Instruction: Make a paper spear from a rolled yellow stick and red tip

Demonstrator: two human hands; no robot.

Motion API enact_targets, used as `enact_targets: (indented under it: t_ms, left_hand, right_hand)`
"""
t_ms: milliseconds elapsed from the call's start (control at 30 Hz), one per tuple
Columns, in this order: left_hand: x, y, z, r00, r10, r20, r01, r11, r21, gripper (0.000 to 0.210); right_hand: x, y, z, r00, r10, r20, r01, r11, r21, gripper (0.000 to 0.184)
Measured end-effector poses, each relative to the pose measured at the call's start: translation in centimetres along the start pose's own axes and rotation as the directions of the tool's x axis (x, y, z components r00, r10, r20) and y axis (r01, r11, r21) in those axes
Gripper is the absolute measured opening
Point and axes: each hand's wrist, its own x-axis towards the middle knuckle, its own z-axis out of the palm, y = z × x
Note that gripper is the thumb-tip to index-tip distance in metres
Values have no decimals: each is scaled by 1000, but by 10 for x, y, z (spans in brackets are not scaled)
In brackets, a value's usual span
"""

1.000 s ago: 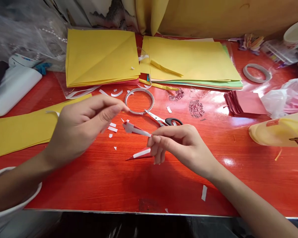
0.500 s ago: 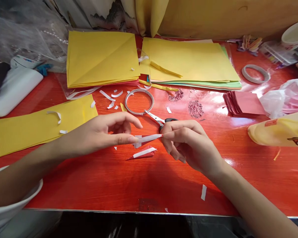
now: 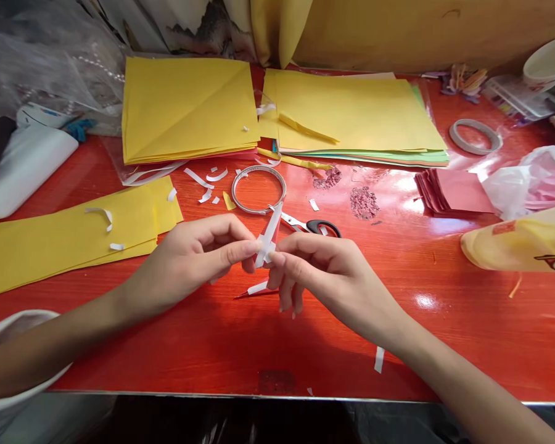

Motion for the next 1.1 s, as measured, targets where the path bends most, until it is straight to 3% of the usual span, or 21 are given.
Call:
enact_targets:
  t_ms: [100,200,267,400,533,700,933,1100]
  left_hand:
    - [0,-3,-2,946,311,-96,-266,909,321,14]
    - [0,-7,-6,829,556,65,-503,689,521,13]
    - [-1,-10,-8,773,617,148,-573,578,582,16]
    - [-3,-15,-8,703,681,207,-602,414,683,19]
    - [-4,-16,-8,676,696,242,-603,333,724,18]
    - [-4,-16,-8,666,700,260,-609,309,730,17]
    - [-5,-16,-7,656,707,264,-622,309,719,18]
    - [-5,-14,-6,685,688,239,-607,357,710,15]
  right_hand:
    - [0,0,-2,999,32,-33,-31,998,53,13]
    - [1,0,-5,995,95,-40,-89,987,130,19]
    - [2,0,-5,990,134,-39,-125,977,173,20]
    - [3,-1,-3,982,186,-32,-174,958,230,19]
    - [3,0,-2,980,198,-9,-189,949,254,20]
    - [4,1,-3,980,198,-5,-190,948,255,19]
    - [4,0,-1,971,239,-27,-225,941,252,20]
    - [5,-1,0,968,247,-32,-230,935,271,20]
